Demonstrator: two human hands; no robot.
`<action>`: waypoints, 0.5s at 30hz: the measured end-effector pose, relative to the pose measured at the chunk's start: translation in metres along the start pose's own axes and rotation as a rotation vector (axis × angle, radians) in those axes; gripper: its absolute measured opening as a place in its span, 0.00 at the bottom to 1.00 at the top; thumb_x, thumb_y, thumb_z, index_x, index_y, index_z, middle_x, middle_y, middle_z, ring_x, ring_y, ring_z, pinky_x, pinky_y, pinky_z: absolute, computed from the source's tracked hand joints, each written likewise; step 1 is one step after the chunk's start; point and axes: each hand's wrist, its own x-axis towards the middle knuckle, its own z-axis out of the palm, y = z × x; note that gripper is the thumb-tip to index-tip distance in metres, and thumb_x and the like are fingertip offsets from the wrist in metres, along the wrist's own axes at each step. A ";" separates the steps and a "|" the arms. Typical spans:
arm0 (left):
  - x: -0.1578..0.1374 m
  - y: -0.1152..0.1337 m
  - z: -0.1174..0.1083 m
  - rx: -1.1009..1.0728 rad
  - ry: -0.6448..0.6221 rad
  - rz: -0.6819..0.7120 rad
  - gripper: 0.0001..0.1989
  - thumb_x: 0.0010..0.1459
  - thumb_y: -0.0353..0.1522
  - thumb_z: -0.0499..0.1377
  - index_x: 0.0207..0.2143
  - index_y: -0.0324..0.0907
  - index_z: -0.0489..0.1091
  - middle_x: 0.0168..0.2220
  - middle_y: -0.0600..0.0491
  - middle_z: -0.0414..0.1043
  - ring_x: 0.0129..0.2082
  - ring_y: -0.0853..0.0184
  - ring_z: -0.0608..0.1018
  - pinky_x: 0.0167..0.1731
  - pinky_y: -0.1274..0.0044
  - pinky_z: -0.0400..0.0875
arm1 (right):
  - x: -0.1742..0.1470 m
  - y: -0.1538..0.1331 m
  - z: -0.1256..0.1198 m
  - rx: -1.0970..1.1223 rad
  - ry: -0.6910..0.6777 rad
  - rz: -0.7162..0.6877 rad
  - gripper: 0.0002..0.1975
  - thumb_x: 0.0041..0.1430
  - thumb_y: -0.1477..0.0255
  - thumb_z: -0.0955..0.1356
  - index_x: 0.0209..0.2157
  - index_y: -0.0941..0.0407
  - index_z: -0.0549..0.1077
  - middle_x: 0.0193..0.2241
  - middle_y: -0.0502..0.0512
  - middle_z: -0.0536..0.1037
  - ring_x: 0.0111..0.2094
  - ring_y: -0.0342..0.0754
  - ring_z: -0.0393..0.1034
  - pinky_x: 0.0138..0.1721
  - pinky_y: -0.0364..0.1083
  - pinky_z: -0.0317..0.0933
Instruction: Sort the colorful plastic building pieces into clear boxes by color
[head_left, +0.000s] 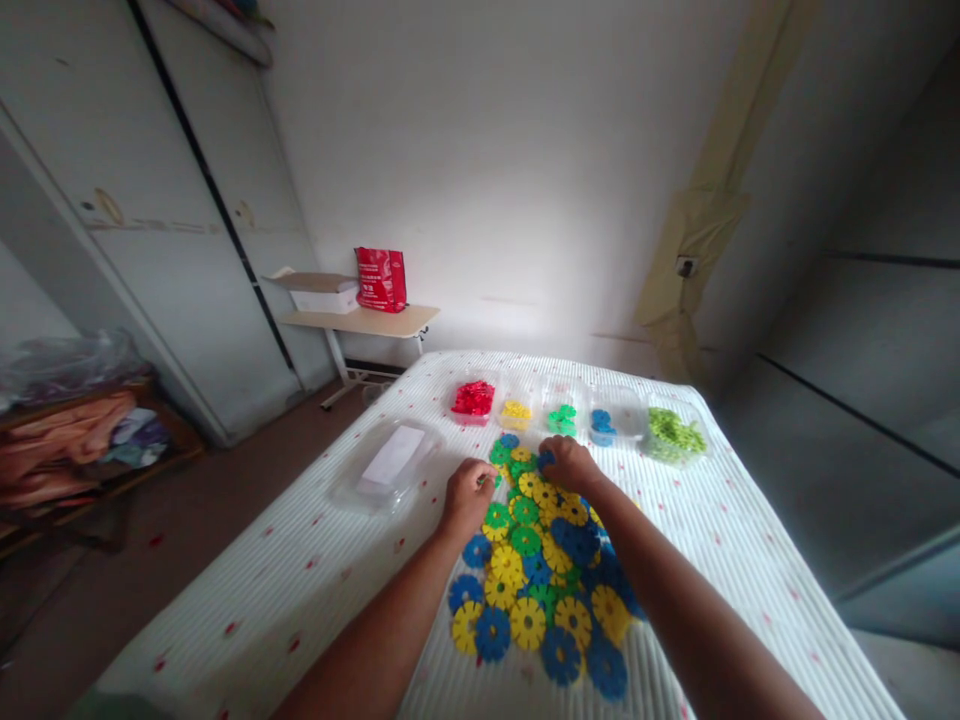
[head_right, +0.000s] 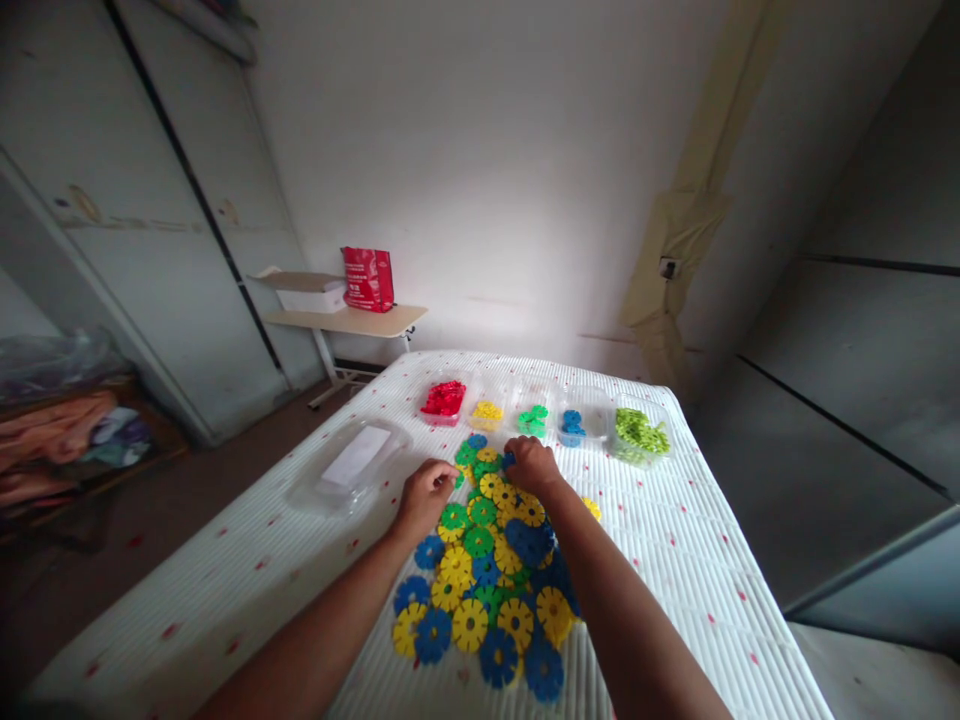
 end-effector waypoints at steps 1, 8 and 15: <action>0.000 -0.001 0.000 -0.002 0.001 0.002 0.08 0.48 0.23 0.52 0.27 0.40 0.69 0.30 0.53 0.71 0.33 0.70 0.73 0.32 0.80 0.67 | -0.001 0.001 -0.002 0.013 0.012 -0.004 0.17 0.44 0.74 0.67 0.40 0.52 0.71 0.41 0.53 0.74 0.43 0.49 0.65 0.39 0.43 0.57; 0.000 0.000 0.000 0.020 -0.002 -0.002 0.08 0.49 0.24 0.51 0.27 0.40 0.69 0.30 0.53 0.71 0.33 0.70 0.73 0.34 0.79 0.67 | -0.017 0.022 -0.015 0.105 0.123 0.100 0.10 0.51 0.72 0.63 0.34 0.54 0.74 0.30 0.53 0.77 0.32 0.45 0.70 0.32 0.40 0.58; 0.000 0.006 -0.003 0.020 -0.024 -0.036 0.08 0.49 0.24 0.51 0.27 0.40 0.69 0.30 0.53 0.71 0.33 0.69 0.73 0.35 0.78 0.67 | -0.042 0.063 -0.015 0.483 0.347 0.209 0.10 0.46 0.67 0.64 0.28 0.57 0.73 0.22 0.50 0.74 0.25 0.44 0.66 0.27 0.41 0.56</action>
